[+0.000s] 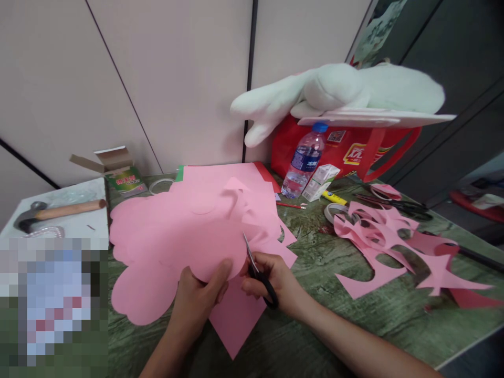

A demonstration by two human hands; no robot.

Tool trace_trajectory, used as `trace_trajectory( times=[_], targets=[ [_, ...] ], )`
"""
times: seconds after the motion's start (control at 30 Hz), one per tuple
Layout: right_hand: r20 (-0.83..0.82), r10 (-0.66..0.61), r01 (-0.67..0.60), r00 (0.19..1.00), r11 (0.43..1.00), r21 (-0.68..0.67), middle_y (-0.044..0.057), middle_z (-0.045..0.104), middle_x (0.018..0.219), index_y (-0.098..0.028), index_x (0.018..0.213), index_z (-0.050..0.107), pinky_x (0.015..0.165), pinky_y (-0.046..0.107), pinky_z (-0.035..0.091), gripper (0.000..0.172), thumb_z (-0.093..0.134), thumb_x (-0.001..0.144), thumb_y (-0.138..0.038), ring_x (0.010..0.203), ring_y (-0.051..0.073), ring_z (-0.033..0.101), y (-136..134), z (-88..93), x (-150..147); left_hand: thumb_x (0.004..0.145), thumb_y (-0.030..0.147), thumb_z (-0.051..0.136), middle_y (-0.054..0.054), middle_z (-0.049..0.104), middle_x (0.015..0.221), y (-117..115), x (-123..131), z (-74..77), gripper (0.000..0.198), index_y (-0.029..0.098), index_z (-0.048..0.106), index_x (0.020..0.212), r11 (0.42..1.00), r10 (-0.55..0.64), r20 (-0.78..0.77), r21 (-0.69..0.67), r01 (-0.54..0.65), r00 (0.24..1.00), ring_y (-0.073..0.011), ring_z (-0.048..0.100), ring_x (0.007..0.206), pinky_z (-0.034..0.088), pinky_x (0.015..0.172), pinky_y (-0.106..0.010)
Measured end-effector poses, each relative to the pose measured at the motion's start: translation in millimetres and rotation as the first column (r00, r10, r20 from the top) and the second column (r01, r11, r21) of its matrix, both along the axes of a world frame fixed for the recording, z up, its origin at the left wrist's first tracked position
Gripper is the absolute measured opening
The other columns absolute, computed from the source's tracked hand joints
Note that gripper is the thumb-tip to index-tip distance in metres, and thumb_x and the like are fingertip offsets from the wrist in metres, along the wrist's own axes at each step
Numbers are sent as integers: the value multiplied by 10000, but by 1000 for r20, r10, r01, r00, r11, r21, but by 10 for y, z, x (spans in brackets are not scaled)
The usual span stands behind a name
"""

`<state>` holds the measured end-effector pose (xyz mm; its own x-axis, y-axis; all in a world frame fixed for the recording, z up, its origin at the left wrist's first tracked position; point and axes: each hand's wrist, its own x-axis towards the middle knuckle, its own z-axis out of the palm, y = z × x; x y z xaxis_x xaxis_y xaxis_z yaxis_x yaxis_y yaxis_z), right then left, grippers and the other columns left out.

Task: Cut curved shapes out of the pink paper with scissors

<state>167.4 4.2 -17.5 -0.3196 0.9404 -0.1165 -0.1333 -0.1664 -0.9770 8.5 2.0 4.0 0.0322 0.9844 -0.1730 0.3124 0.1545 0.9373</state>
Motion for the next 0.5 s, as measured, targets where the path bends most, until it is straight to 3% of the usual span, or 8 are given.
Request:
trace_trajectory(
  times=[0.5],
  targets=[
    [12,-23,24,1000,999,-25,-42,521,503,-140,656,543,408,190,392,442,810,553,-477,433,70,456,-19,-10,-4,768,537,535,57,321,352,18,-12,-44,538,224,335,378,998,-19,109,54,13,994,-72,287,361,197,402,-255]
  ],
)
